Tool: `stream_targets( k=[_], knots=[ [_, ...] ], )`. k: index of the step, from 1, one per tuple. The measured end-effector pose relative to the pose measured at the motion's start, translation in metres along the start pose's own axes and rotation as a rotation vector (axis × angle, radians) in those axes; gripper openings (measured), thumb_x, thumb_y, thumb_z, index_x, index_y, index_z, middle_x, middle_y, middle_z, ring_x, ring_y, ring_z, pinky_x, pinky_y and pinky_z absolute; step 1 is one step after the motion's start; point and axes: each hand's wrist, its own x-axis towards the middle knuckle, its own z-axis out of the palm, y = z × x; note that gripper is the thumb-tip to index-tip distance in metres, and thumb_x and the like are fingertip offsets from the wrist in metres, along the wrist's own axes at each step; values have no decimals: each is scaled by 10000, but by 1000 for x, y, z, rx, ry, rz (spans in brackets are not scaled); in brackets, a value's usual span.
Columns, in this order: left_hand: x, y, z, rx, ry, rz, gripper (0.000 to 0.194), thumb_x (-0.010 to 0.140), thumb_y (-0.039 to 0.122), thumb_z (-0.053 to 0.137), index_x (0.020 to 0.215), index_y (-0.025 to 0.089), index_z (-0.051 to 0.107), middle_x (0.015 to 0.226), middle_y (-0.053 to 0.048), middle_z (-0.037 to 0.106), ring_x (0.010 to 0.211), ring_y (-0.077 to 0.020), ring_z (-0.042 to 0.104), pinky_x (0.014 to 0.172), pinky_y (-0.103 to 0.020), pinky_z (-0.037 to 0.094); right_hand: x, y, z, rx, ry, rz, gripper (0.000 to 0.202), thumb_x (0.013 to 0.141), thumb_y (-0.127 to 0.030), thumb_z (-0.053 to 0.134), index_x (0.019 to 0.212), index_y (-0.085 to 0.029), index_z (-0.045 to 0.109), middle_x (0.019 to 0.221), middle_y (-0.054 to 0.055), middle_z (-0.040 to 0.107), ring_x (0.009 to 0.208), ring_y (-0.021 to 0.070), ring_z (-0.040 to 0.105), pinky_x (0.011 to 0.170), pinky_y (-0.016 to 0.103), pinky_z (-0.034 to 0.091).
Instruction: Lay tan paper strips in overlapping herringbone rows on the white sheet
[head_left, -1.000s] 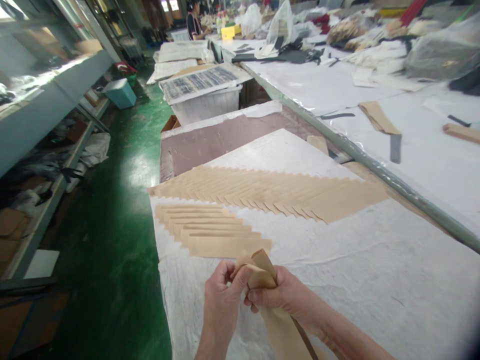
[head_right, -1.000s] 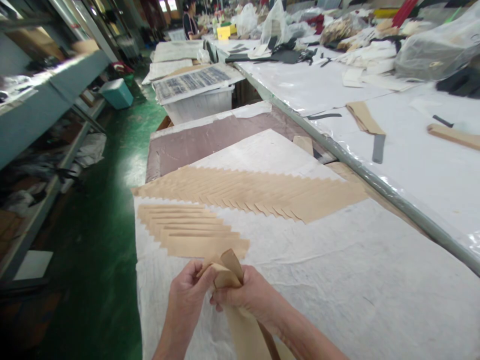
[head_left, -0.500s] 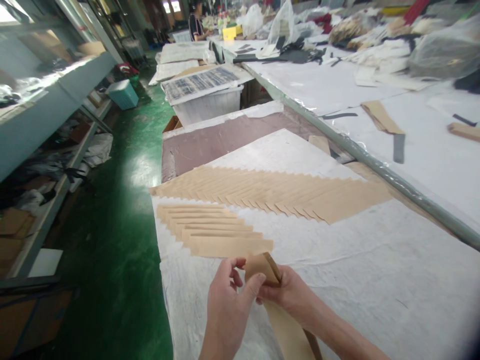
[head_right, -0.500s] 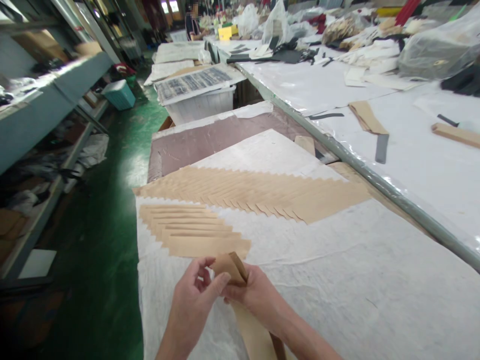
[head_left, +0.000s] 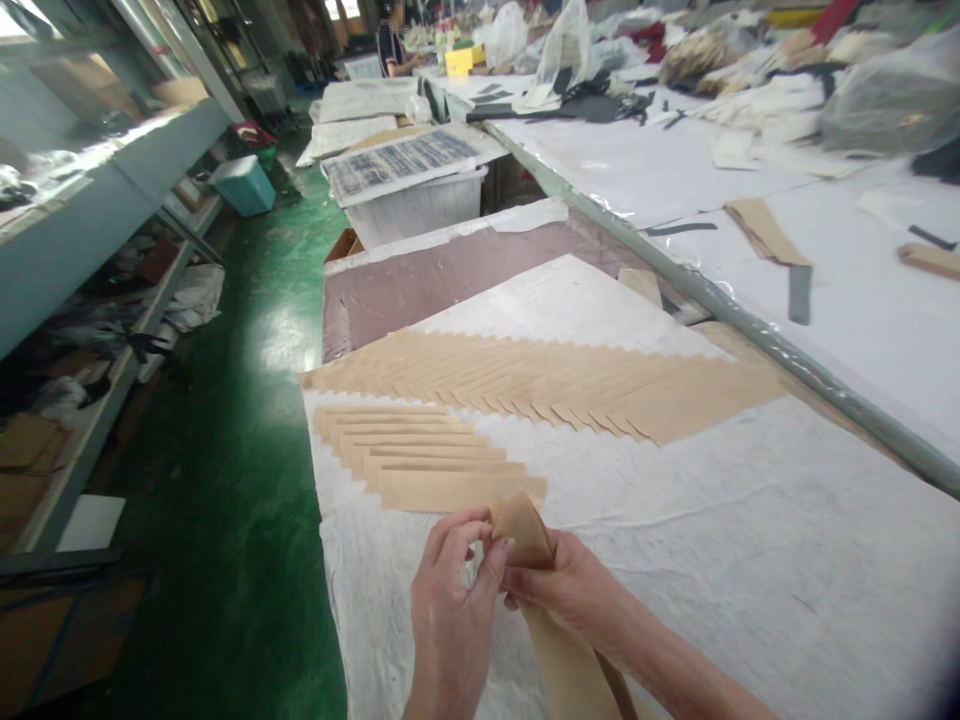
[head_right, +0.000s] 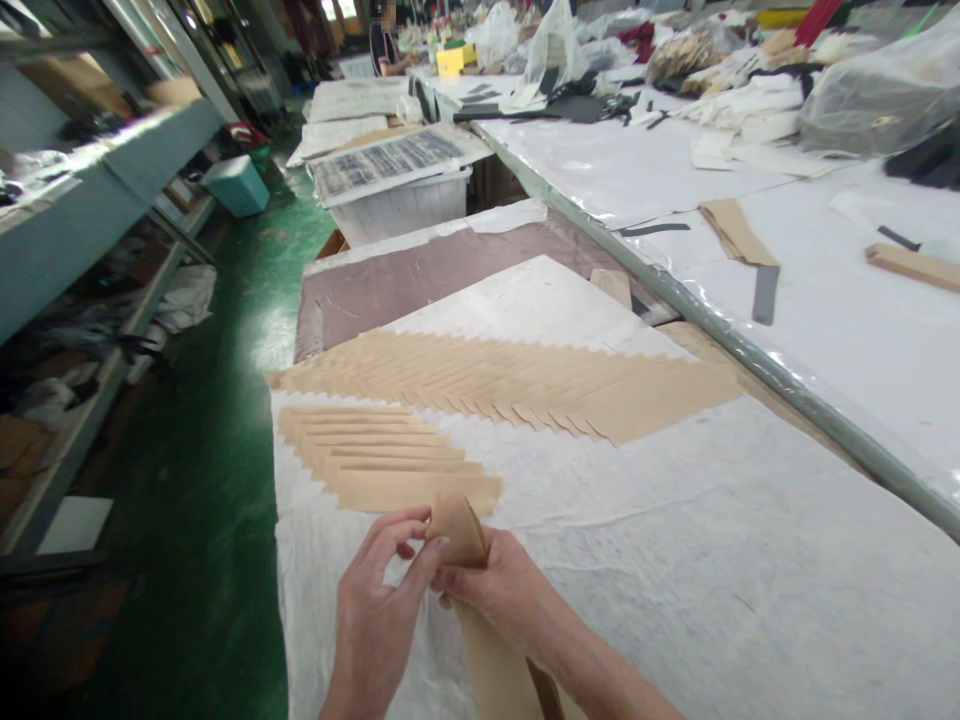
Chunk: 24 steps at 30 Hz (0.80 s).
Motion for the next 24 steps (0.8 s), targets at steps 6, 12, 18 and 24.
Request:
stream_targets(
  k=[6, 12, 18, 24],
  knots=[
    [6, 5, 0, -41, -76, -56, 97, 773, 291, 652, 802, 201, 676, 955, -41, 625, 694, -128, 558, 635, -253, 483, -3, -7, 5, 62, -62, 25, 255, 679, -323, 766, 813, -135, 657, 700, -1, 618, 617, 104, 529, 615, 216, 399],
    [-9, -4, 1, 241, 17, 390, 140, 787, 166, 616, 810, 252, 724, 870, -60, 632, 774, -163, 578, 647, -254, 493, -11, -5, 8, 447, -128, 189, 238, 692, -253, 727, 905, -161, 675, 730, 16, 665, 586, 116, 572, 615, 226, 450],
    [-14, 1, -1, 57, 4, 478, 138, 826, 162, 578, 830, 237, 694, 838, -58, 648, 782, -160, 595, 710, -270, 507, -15, 2, 5, 566, -191, 245, 96, 687, -184, 661, 758, -124, 681, 651, 29, 641, 593, 112, 565, 602, 197, 440],
    [-23, 10, -3, -122, -66, 28, 190, 821, 386, 586, 775, 215, 655, 762, -37, 689, 721, -167, 623, 682, -257, 508, -22, 3, -5, 428, -196, 164, 378, 591, -232, 784, 939, -137, 673, 787, 20, 623, 608, 93, 531, 599, 202, 430]
  ],
)
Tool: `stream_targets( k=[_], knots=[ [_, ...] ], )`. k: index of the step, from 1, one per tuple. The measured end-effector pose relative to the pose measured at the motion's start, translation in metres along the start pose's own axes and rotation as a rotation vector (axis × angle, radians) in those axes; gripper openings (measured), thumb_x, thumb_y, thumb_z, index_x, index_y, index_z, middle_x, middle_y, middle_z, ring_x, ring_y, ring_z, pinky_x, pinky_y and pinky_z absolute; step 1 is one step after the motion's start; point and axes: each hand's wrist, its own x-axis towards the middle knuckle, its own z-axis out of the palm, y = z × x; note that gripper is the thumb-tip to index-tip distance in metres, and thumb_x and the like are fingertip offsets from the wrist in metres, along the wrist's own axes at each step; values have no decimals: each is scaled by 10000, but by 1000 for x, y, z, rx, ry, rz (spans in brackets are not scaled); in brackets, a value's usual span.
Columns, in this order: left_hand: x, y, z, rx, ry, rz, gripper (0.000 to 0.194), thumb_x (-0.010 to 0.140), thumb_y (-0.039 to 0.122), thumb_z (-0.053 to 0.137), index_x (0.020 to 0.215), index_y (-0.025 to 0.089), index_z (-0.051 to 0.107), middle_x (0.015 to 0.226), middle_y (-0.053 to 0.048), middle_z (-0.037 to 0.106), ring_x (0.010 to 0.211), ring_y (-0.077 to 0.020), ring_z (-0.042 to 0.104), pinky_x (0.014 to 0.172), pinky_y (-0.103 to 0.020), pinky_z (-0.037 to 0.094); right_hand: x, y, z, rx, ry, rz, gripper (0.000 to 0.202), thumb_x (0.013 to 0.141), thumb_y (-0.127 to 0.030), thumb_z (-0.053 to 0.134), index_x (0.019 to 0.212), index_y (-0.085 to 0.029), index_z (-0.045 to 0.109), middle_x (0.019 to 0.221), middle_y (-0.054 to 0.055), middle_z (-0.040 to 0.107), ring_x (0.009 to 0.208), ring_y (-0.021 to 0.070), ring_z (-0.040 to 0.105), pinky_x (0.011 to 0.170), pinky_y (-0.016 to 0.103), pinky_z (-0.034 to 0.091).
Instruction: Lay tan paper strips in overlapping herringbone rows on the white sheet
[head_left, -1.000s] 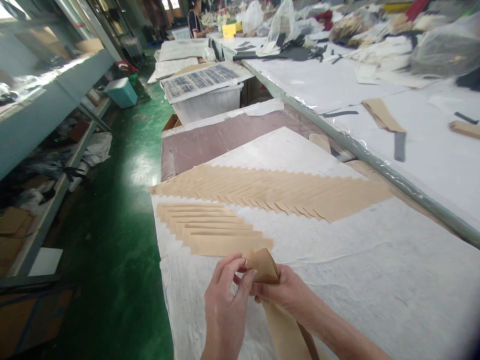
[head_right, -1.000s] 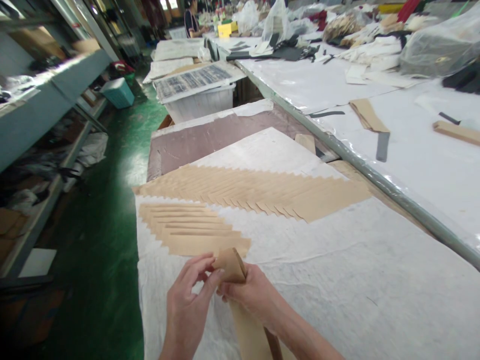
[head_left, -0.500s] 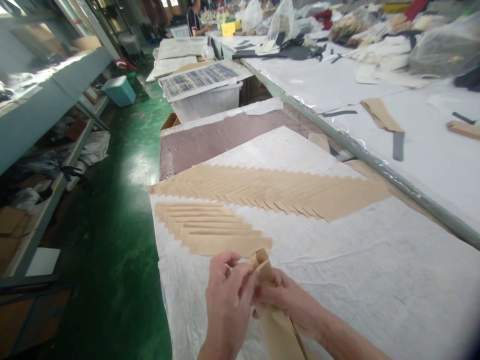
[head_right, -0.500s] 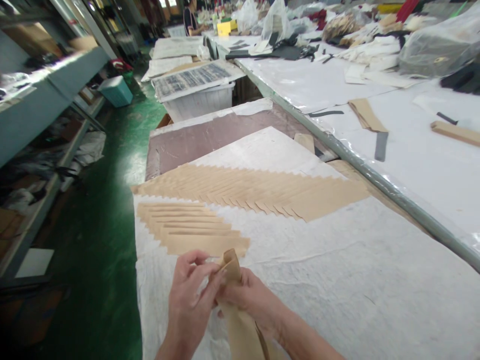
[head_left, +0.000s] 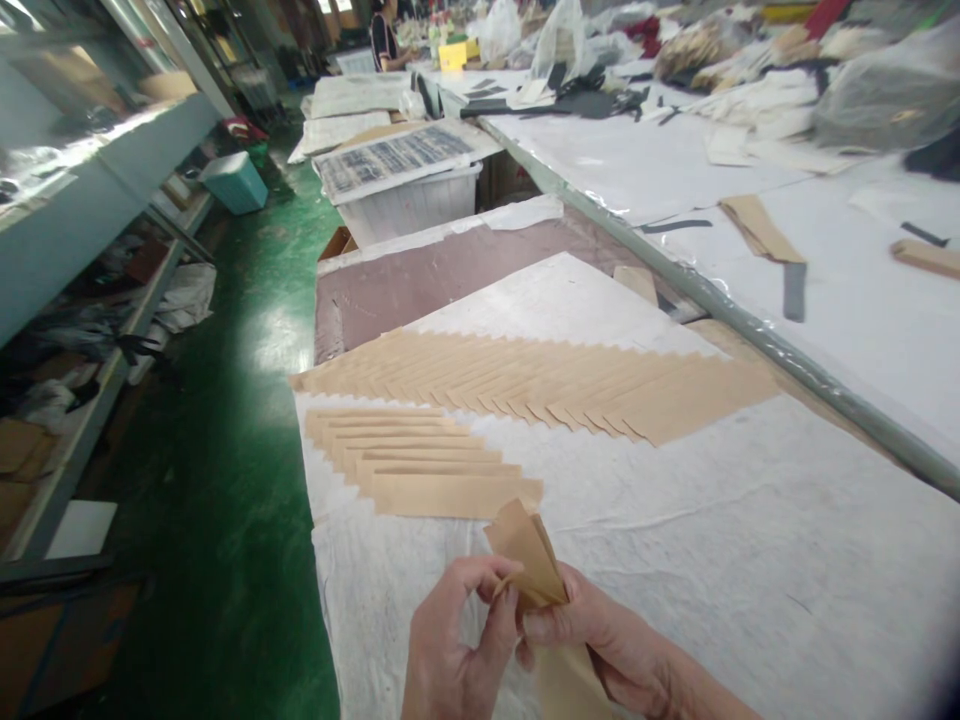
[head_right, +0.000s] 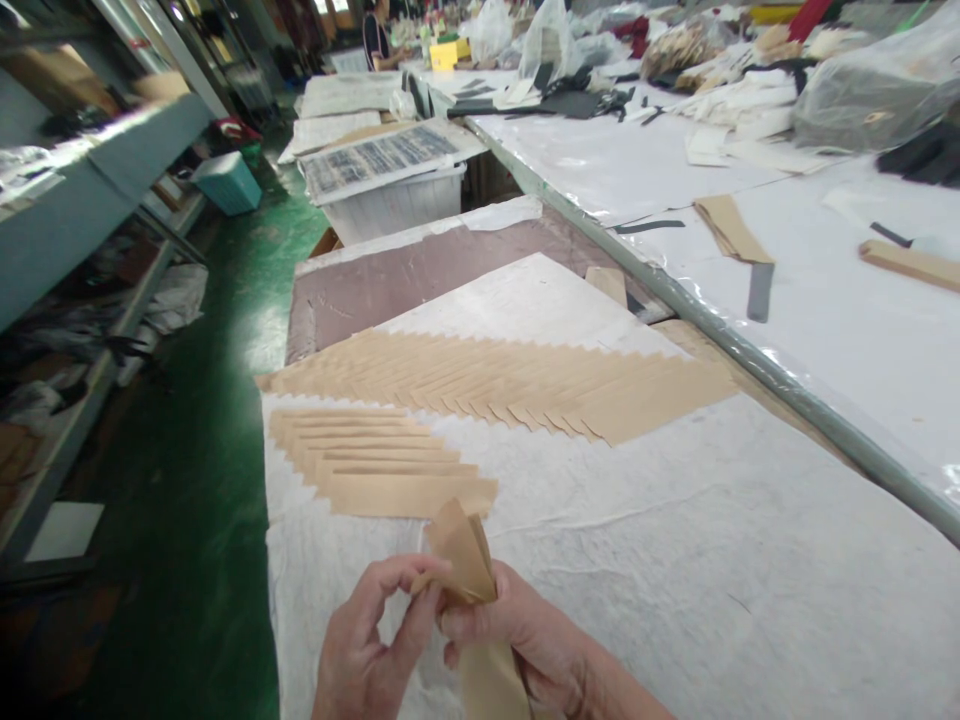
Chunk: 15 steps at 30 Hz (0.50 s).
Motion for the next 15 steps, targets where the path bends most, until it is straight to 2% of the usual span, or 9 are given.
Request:
stream_targets(
  k=[3, 8, 12, 15],
  knots=[
    [-8, -3, -2, -94, 45, -153, 248, 784, 445, 618, 792, 199, 646, 682, -24, 670, 657, -161, 614, 643, -246, 495, -6, 1, -7, -33, 23, -3, 379, 569, -225, 796, 913, -118, 677, 785, 11, 598, 617, 77, 494, 581, 181, 387],
    [-8, -18, -16, -335, 222, -389, 294, 737, 442, 682, 789, 174, 572, 557, 34, 545, 524, -101, 494, 509, -194, 411, -23, 0, -17, -201, 130, 26, 325, 618, -230, 754, 917, -145, 657, 823, 39, 652, 648, 105, 513, 576, 197, 369],
    [3, -24, -29, -375, 314, -482, 339, 702, 434, 716, 856, 162, 584, 629, 27, 579, 522, -91, 490, 517, -211, 427, -36, -17, -21, -510, 187, 54, 209, 679, -228, 699, 868, -168, 635, 744, -2, 603, 635, 110, 488, 574, 211, 364],
    [13, -26, -36, -336, 346, -494, 314, 722, 432, 695, 811, 155, 578, 615, 39, 549, 513, -84, 484, 516, -214, 426, -39, -34, -29, -679, 259, 54, 185, 704, -276, 682, 851, -181, 622, 707, -11, 571, 629, 122, 480, 568, 227, 368]
  ],
)
